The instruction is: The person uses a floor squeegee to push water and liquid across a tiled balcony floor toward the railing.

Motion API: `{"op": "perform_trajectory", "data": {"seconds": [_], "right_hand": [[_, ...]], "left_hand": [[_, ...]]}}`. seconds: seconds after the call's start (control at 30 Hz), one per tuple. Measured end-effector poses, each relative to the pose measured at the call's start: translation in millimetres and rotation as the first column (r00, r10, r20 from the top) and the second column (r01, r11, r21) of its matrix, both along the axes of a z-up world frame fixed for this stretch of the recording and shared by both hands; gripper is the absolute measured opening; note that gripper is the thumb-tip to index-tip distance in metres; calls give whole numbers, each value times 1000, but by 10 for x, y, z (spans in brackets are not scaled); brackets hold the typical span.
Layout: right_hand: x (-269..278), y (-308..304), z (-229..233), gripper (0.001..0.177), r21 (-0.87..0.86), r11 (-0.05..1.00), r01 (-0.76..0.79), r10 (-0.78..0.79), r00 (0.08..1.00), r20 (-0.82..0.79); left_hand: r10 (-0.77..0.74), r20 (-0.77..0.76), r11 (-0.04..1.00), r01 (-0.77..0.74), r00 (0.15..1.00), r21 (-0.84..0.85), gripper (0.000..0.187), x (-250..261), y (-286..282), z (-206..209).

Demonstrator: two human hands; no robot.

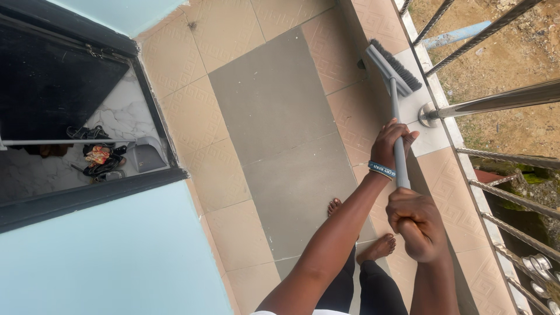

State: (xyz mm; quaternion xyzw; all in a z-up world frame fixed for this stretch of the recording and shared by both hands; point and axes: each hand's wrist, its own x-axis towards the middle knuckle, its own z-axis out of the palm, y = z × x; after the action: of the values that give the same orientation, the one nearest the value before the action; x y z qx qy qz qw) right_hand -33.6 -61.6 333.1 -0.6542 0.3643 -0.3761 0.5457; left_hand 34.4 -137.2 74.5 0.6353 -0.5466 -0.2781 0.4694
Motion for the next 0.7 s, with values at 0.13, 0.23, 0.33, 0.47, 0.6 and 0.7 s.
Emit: {"op": "perform_trajectory", "data": {"seconds": [0.13,0.23,0.33,0.47,0.6,0.7], "right_hand": [[-113,75,-34,12,63,996,63,-62,998,-8],[-93,69,-118,9,59,996,59,-58,998,-32],[-127,98,-41,7,32,997,69,-68,998,-14],[-383,184,236,8,134,990,52,-73,985,158],[-771,159,316,13,134,985,-110,58,936,347],[-775,212,-36,11,235,957,-169,74,928,365]], "left_hand": [[-6,52,998,2,999,69,31,-70,70,-43],[-21,140,994,6,990,105,32,-22,-35,-71],[73,118,994,-82,990,77,33,-113,77,97],[234,118,971,-238,965,20,31,-332,346,526],[298,-13,953,-297,954,60,34,-293,810,739],[527,3,842,-522,850,137,37,-318,1211,580]]}}
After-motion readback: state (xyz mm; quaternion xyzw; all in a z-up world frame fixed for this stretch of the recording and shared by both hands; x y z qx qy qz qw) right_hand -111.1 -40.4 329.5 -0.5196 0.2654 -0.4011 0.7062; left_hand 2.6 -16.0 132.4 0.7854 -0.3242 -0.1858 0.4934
